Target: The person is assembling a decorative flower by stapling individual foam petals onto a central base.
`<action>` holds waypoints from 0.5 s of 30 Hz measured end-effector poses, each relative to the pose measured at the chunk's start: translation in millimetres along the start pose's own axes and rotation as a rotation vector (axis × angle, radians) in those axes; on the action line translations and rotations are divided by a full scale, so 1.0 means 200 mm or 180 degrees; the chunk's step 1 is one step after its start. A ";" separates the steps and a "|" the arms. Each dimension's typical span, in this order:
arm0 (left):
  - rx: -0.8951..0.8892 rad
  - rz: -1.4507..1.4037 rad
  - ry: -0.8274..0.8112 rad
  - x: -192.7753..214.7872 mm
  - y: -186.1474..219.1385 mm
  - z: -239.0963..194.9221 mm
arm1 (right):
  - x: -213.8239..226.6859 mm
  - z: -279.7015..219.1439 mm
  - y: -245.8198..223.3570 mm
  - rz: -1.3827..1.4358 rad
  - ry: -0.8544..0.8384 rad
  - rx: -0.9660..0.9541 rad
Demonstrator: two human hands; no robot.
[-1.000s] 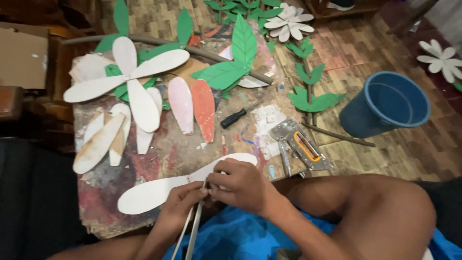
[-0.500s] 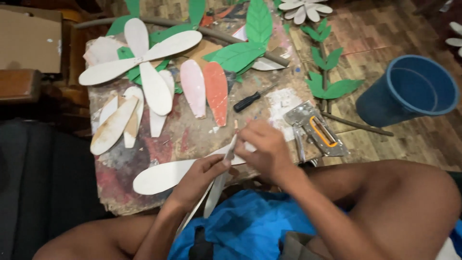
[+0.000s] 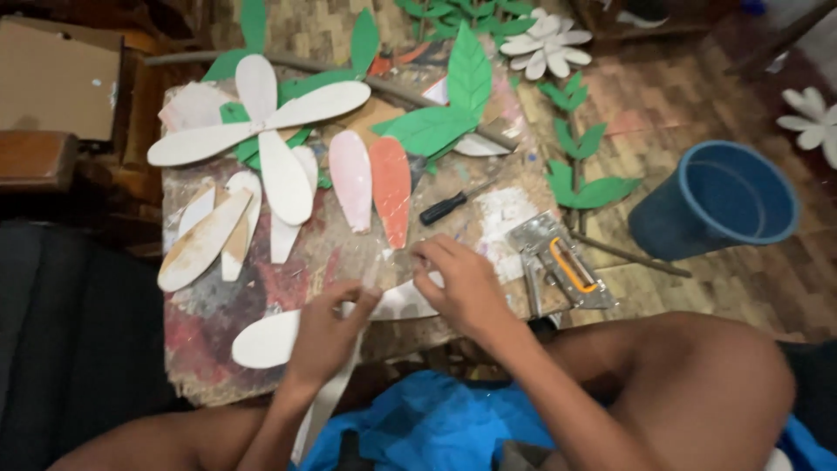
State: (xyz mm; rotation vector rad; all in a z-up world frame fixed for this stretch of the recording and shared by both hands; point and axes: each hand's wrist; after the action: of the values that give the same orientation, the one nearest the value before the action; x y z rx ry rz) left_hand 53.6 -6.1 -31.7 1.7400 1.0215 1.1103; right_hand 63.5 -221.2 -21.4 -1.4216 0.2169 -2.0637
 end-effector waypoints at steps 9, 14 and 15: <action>-0.2112 0.1283 0.1438 0.06 -0.08 0.12 | 0.05 0.00 -0.12 0.0241 -0.0816 -0.0390; -0.2143 0.1950 0.1687 0.00 0.14 -0.27 | 0.05 -0.01 -0.10 0.0290 -0.0679 0.0101; -0.2139 0.1948 0.1697 -0.02 0.08 -0.41 | 0.05 0.00 -0.11 0.0290 -0.0684 0.0111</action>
State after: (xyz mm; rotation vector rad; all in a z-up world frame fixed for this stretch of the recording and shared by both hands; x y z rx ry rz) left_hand -21.5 2.3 5.0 1.2283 0.2888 2.0939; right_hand 52.8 -210.0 -4.0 -1.5691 0.1527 -1.8177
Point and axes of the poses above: each hand's wrist, its own z-axis towards the middle knuckle, its own x-axis out of the back of the hand, y = z × x, and after that the axes turned 3 degrees about -z, right-handed
